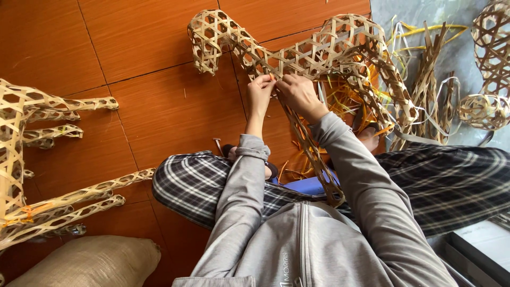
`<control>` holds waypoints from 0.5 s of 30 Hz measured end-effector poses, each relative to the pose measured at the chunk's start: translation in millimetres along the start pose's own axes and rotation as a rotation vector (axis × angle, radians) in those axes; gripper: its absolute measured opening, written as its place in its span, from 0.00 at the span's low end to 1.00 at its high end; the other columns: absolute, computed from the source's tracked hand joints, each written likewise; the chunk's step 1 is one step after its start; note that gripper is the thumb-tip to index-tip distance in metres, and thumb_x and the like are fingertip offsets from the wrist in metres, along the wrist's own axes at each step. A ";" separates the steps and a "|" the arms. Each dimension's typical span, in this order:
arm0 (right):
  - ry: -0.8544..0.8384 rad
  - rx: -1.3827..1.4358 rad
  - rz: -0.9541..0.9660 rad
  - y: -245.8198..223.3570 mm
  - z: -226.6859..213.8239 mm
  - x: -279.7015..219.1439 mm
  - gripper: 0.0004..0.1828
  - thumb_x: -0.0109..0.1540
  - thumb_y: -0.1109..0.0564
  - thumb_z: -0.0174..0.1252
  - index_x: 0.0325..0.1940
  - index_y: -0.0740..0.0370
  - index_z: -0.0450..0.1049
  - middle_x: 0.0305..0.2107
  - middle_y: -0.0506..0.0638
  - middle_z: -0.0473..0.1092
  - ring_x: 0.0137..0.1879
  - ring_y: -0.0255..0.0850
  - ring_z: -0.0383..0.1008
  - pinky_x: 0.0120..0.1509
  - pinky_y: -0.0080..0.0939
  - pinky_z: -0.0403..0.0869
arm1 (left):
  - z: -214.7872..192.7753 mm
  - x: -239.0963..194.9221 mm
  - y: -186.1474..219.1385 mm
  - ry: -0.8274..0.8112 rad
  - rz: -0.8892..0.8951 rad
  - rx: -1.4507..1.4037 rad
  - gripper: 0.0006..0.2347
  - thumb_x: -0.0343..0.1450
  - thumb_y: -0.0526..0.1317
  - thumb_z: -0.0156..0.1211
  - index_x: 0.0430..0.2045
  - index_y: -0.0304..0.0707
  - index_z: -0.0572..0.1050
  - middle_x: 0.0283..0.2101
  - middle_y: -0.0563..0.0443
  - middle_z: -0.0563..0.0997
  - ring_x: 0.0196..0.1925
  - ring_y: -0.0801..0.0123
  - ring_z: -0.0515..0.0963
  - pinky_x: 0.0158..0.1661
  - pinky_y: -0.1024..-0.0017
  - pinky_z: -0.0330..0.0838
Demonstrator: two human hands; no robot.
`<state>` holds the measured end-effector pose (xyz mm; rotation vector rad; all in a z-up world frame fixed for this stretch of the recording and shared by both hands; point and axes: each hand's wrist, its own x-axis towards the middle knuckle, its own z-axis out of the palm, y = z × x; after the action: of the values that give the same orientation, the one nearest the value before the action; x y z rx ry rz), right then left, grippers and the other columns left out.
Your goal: The person sits on the floor and weaves thin strips of bamboo or rattan into a giraffe-shaped sculpture. They use orange string to tie sections together and scissors to trim excess material, repeating the process across different parts of the frame.
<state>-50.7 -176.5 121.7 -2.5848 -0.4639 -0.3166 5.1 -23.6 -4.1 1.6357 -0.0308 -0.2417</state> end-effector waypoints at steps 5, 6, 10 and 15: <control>-0.051 -0.131 -0.079 -4.0 8.4 -1.9 0.10 0.62 0.57 0.62 0.46 0.63 0.76 0.32 0.51 0.69 0.36 0.44 0.70 0.36 0.46 0.71 | -3.5 -3.6 10.4 0.098 -0.061 0.173 0.15 0.66 0.31 0.69 0.45 0.30 0.74 0.35 0.46 0.85 0.31 0.67 0.86 0.31 0.73 0.78; -0.043 -0.144 -0.101 -3.7 10.8 -1.8 0.10 0.61 0.56 0.61 0.44 0.63 0.76 0.33 0.51 0.69 0.35 0.45 0.70 0.35 0.46 0.71 | -4.1 -2.5 1.4 0.115 -0.013 0.164 0.17 0.66 0.30 0.70 0.46 0.30 0.72 0.39 0.46 0.84 0.32 0.66 0.87 0.31 0.71 0.79; -0.099 0.038 0.118 2.1 33.3 -5.0 0.07 0.66 0.57 0.59 0.42 0.64 0.76 0.30 0.53 0.72 0.31 0.47 0.74 0.33 0.49 0.72 | -4.7 -13.9 30.9 0.055 -0.057 0.245 0.20 0.68 0.27 0.64 0.54 0.35 0.70 0.32 0.47 0.87 0.34 0.64 0.87 0.39 0.70 0.79; -0.086 0.152 0.489 -3.8 42.6 -1.2 0.07 0.66 0.54 0.60 0.38 0.60 0.79 0.32 0.57 0.78 0.36 0.54 0.80 0.40 0.51 0.76 | 12.0 -33.6 65.4 0.197 -0.055 0.337 0.25 0.65 0.25 0.60 0.59 0.42 0.67 0.32 0.46 0.86 0.34 0.63 0.86 0.38 0.67 0.77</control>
<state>-47.5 -152.2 86.7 -2.4675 0.1187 0.0012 -21.5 -35.3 64.4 1.9914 0.1299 -0.1191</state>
